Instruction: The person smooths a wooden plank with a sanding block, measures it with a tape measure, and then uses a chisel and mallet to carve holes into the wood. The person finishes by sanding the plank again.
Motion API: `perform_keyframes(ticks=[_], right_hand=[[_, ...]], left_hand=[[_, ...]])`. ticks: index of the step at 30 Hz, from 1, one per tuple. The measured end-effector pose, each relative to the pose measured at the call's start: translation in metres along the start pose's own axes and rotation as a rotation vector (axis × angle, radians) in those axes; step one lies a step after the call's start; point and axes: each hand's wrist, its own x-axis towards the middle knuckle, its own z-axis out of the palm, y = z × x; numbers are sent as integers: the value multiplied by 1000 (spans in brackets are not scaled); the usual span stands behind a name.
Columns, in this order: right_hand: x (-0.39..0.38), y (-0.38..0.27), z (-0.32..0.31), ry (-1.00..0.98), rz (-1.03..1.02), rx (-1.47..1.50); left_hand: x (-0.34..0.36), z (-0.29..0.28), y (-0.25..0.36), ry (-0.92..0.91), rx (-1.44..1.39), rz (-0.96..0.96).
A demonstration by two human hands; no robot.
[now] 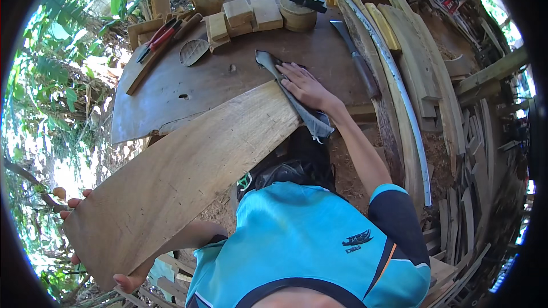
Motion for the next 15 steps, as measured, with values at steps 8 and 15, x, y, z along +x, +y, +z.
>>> perform_keyframes(ticks=[8,15], right_hand=[[-20,-166,-12,362,-572,42],[-39,-239,-23,816,-838,32]], left_hand=[[31,-32,-11,-192,-303,372],[29,-16,21,-65,-262,64]])
